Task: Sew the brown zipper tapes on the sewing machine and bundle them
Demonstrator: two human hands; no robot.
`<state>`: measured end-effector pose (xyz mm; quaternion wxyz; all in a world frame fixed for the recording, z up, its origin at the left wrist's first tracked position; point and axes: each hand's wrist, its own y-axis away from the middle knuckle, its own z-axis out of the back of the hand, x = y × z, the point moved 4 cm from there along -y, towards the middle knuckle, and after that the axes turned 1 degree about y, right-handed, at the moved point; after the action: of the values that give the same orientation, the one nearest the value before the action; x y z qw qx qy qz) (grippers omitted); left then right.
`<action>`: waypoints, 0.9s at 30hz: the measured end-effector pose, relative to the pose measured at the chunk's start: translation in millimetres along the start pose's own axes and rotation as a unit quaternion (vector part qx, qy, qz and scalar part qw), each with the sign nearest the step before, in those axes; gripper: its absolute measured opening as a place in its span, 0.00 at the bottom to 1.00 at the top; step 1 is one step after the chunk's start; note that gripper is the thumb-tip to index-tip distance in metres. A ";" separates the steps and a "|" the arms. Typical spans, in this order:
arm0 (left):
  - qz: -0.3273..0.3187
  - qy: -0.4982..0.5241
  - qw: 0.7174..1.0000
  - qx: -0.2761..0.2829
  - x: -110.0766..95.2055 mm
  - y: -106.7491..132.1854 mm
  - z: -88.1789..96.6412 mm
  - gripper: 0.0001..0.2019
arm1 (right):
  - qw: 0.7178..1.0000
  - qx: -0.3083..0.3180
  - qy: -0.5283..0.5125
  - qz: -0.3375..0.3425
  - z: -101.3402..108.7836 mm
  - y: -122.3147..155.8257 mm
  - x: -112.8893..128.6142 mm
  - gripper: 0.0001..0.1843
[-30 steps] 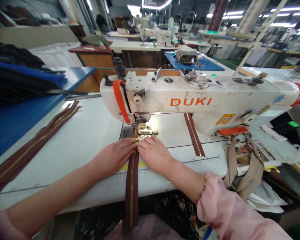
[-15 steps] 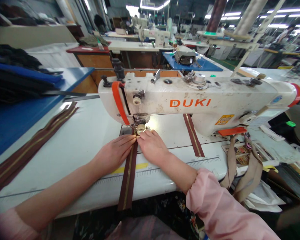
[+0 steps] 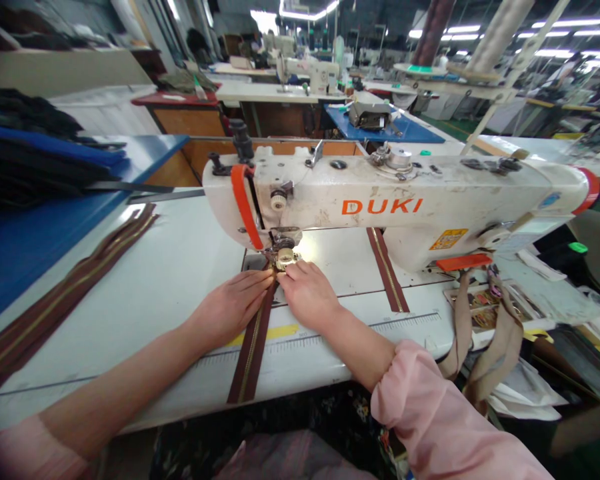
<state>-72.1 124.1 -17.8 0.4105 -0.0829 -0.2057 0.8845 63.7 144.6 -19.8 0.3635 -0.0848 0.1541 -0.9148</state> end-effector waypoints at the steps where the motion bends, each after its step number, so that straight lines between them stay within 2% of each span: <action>1: 0.009 0.006 1.000 0.002 1.1 -1.1 -0.5 0.16 | 1.000 -0.003 -0.001 -0.001 0.2 -0.1 0.0 0.09; 4: 0.046 0.026 0.998 0.016 2.6 -3.1 0.2 0.16 | 1.000 -0.008 -0.005 -0.004 1.1 0.2 0.0 0.09; 7: 0.068 0.041 0.996 0.029 -6.9 8.0 9.4 0.15 | 1.000 -0.012 -0.020 -0.005 3.9 4.2 -0.1 0.10; 14: 0.112 0.056 0.990 0.071 -66.0 82.4 42.4 0.20 | 0.992 -0.055 -0.106 0.037 11.2 12.1 15.8 0.16; 17: 0.120 0.042 0.990 0.066 -82.9 96.1 46.5 0.21 | 0.992 -0.025 -0.112 0.053 6.0 4.0 32.1 0.18; 20: 0.116 0.012 0.990 0.080 -91.9 98.9 44.7 0.17 | 0.994 0.026 -0.102 0.025 -3.1 -4.0 42.9 0.21; 22: 0.112 -0.005 0.990 0.085 -95.2 101.3 45.0 0.21 | 0.995 0.043 -0.095 0.006 -7.2 -6.1 46.6 0.22; 24: 0.136 0.012 0.988 0.067 -92.5 105.1 49.7 0.25 | 0.995 0.044 -0.087 -0.009 -8.4 -5.6 48.7 0.22; 26: 0.213 0.076 0.974 0.031 -77.4 109.1 59.6 0.24 | 0.995 0.035 -0.088 -0.023 -6.9 -3.4 50.6 0.21; 27: 0.268 0.121 0.956 0.019 -64.1 110.9 65.6 0.20 | 0.995 0.028 -0.096 -0.026 -5.0 -1.9 52.1 0.21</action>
<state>-128.0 -8.2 -8.0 0.1818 -0.2332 -0.1080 0.9492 23.6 111.0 -21.6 0.3548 -0.1662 0.0909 -0.9155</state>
